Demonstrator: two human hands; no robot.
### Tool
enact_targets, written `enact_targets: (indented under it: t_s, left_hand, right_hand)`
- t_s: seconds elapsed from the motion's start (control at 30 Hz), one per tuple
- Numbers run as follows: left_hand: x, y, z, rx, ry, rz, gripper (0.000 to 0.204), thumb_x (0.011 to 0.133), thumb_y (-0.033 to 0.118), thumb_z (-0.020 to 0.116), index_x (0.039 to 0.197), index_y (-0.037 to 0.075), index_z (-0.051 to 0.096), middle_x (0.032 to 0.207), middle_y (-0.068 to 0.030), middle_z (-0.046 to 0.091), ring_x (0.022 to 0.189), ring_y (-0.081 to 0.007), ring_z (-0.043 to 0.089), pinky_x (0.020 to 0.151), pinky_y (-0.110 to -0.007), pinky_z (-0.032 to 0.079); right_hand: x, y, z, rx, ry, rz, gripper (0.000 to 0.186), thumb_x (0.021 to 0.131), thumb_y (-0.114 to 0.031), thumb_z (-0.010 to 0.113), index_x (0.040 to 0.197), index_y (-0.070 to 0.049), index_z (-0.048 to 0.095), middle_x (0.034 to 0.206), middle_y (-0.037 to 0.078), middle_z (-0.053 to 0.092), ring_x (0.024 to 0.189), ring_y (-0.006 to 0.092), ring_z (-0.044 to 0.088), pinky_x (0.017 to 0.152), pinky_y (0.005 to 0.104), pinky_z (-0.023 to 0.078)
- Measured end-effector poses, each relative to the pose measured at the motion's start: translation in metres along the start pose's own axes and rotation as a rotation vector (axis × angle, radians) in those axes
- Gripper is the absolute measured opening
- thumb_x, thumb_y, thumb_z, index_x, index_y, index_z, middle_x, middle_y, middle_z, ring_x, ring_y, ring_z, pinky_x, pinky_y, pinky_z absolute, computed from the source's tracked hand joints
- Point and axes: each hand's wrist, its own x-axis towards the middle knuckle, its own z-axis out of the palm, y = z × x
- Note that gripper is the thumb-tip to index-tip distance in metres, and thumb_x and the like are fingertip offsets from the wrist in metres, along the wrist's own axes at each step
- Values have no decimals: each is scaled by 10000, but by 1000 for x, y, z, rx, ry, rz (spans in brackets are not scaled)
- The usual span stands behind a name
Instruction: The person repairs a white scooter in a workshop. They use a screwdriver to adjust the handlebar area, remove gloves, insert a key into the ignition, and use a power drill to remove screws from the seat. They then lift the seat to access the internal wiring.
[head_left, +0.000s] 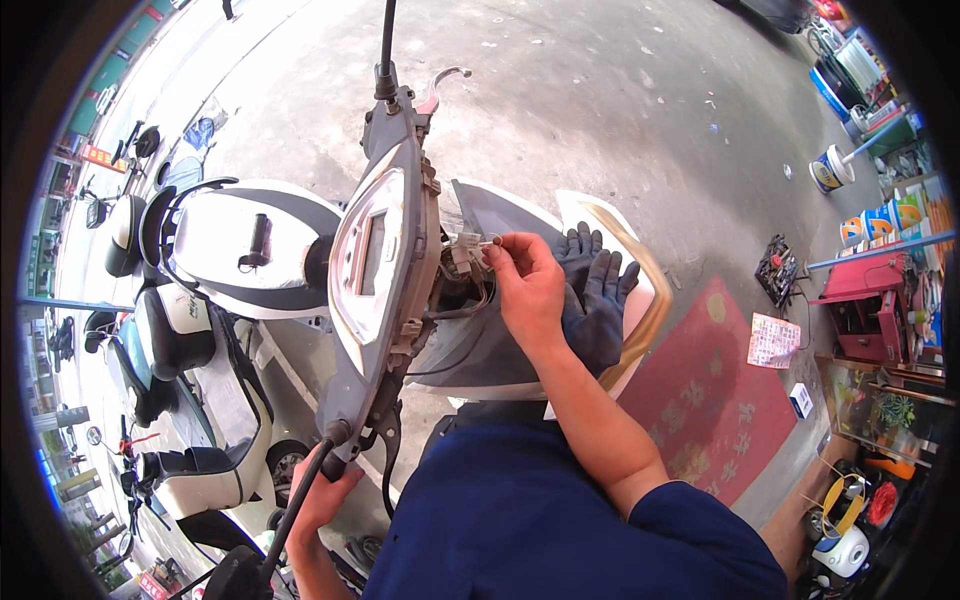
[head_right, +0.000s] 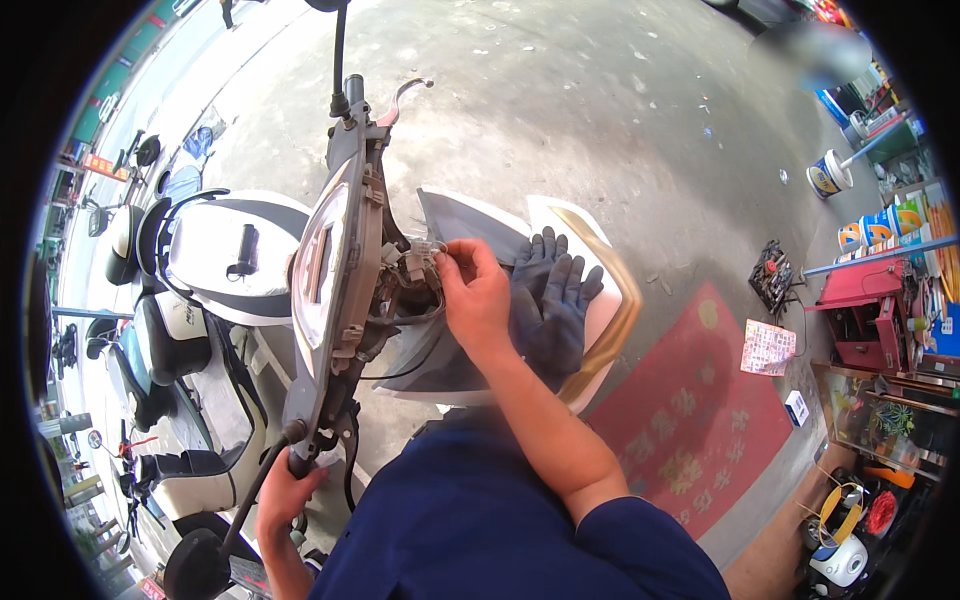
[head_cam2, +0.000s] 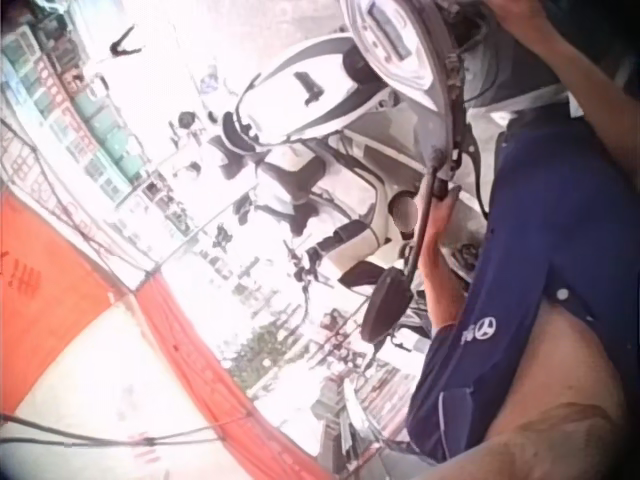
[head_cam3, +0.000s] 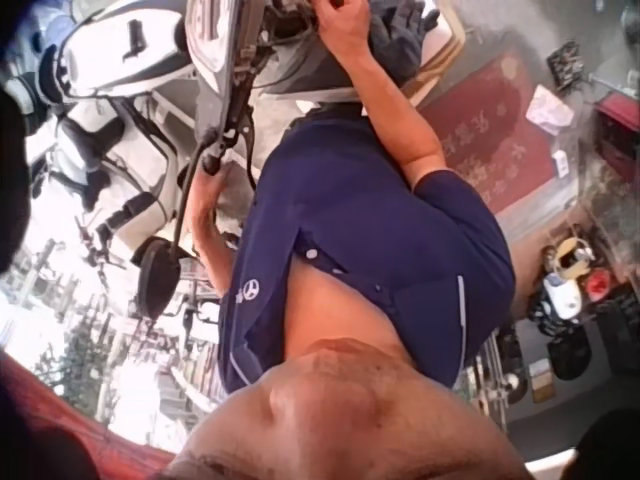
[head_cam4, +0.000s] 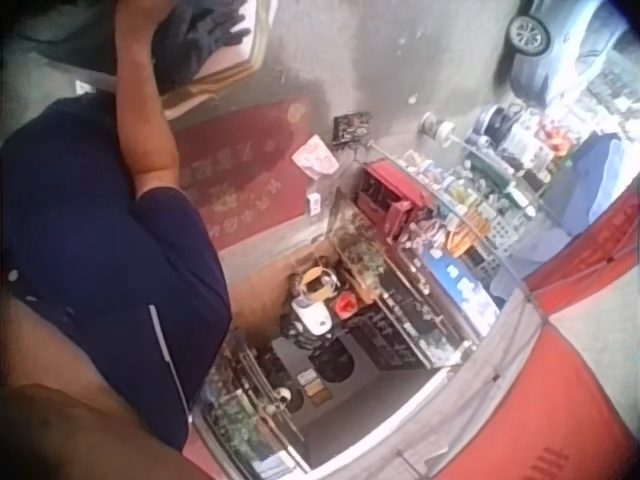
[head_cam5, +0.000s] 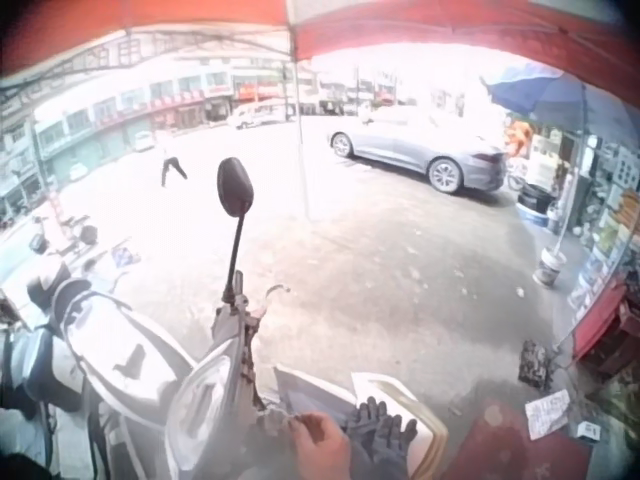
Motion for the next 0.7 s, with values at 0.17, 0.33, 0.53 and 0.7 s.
enact_targets:
  t_s: [0.17,0.33,0.53,0.7]
  left_hand:
    - [12,4,-20,-137,-280,-128,242,729,152,747,822,4,579,620,-36,571,520,-123,555,473,-284,419]
    - [20,12,-34,-157,-455,-63,228,713,138,762,718,14,571,533,-27,544,480,-123,535,460,-281,402]
    - [21,11,-32,-239,-439,-89,235,654,109,801,746,13,607,535,-47,568,463,-135,550,463,-288,426]
    - [21,7,-31,-265,-432,-77,227,661,100,792,734,3,601,537,-49,568,457,-133,546,447,-281,416]
  right_hand:
    - [-1,-4,2,13,-20,40,83,946,-25,603,1014,19,585,938,57,663,870,110,650,803,243,531]
    - [0,-3,5,11,11,12,85,949,-23,598,1017,24,580,938,67,663,876,119,654,809,252,542]
    - [-2,-2,6,14,43,-1,86,951,-21,594,1019,27,572,940,69,659,881,121,653,804,256,547]
    - [-2,0,7,27,60,-5,87,951,-23,595,1019,25,568,943,71,657,880,125,655,810,261,545]
